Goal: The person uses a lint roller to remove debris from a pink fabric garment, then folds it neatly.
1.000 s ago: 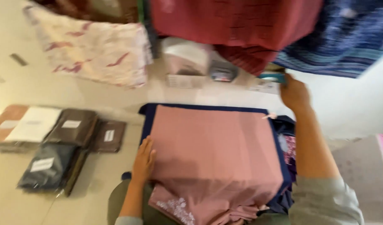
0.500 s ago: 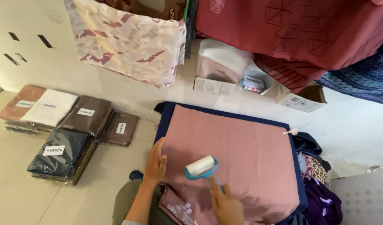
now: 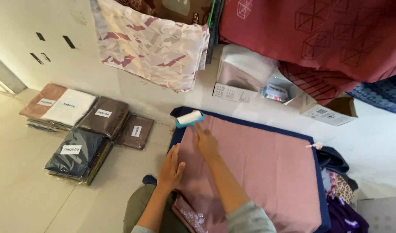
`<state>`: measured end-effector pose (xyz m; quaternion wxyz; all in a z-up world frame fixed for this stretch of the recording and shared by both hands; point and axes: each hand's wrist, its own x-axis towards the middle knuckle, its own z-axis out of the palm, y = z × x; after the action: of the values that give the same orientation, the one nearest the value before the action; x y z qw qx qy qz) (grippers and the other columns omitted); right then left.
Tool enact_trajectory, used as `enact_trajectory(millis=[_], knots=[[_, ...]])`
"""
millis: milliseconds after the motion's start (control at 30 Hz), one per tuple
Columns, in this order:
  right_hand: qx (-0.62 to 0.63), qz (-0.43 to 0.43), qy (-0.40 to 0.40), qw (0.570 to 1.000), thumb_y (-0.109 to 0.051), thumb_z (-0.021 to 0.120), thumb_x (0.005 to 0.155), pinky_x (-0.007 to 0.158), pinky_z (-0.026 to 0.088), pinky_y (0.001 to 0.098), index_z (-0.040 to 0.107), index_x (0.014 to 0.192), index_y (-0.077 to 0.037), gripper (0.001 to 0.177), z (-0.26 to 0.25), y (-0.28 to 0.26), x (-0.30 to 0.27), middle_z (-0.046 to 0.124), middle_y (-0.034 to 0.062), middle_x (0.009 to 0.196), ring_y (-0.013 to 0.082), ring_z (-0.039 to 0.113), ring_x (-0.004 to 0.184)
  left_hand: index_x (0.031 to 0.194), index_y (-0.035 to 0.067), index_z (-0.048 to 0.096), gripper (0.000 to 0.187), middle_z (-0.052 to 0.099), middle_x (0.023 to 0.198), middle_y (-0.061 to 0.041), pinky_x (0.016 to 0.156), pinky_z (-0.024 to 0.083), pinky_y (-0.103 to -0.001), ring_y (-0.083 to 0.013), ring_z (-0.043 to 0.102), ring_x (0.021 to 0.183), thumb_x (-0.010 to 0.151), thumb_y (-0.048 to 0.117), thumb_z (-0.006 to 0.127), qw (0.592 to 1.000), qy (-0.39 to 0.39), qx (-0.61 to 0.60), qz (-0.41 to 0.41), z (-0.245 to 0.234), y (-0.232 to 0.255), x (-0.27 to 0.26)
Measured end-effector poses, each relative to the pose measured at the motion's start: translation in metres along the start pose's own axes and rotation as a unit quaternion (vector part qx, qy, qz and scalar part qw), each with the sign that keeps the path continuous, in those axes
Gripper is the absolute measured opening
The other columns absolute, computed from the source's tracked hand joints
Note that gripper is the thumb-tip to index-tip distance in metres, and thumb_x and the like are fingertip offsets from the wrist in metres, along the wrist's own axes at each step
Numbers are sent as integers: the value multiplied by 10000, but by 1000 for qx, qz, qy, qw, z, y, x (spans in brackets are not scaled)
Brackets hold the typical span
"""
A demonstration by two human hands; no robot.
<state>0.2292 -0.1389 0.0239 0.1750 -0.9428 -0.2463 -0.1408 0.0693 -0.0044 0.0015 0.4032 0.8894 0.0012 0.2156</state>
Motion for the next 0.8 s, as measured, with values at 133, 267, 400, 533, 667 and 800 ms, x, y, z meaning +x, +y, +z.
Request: enact_trajectory(millis=[133,267,400,533,667,800], knots=[[18,18,34,999,-279,601,953,501,522,548,528,1468,-330,522,-61,2,-103,615,134,887,428,671,609,1605,31,305,847,408,1600,-197,1234,271,-512,-402,342,1508,1038,652,207,1000,-17,5,13,0,-1,1],[-116,152,-78,978,-487,512,959,522,530,637,383,1524,-500,580,-91,25,-261,641,47,1075,473,675,582,1610,169,369,640,370,1670,-31,1239,226,-494,-322,279,1556,1076,520,333,985,-66,147,63,2,1,4],[-195,100,46,975,-327,608,907,280,315,355,520,1456,-439,566,-118,41,-307,624,-38,871,206,325,326,1560,169,461,604,465,1614,-24,1234,229,-565,-368,350,1520,1056,499,411,975,-33,205,80,11,3,5],[-128,224,-61,964,-459,539,920,512,507,602,385,1535,-465,634,-106,50,-255,640,29,1061,462,656,614,1589,118,367,684,326,1682,-32,1254,161,-561,-345,230,1561,1048,537,370,968,-88,236,19,14,4,6],[-14,176,-52,983,-234,471,977,604,457,666,354,1582,-271,617,-63,58,-137,624,191,1023,524,629,694,1619,123,276,698,226,1711,-16,1271,67,-553,-322,140,1577,1054,532,322,964,-141,224,-23,10,5,8],[28,219,-102,970,-208,415,1014,677,507,628,276,1619,-281,625,-43,61,-31,582,185,1027,479,657,818,1623,132,263,706,220,1709,-17,1280,23,-538,-313,111,1583,1051,544,301,962,-157,220,-39,12,2,8]])
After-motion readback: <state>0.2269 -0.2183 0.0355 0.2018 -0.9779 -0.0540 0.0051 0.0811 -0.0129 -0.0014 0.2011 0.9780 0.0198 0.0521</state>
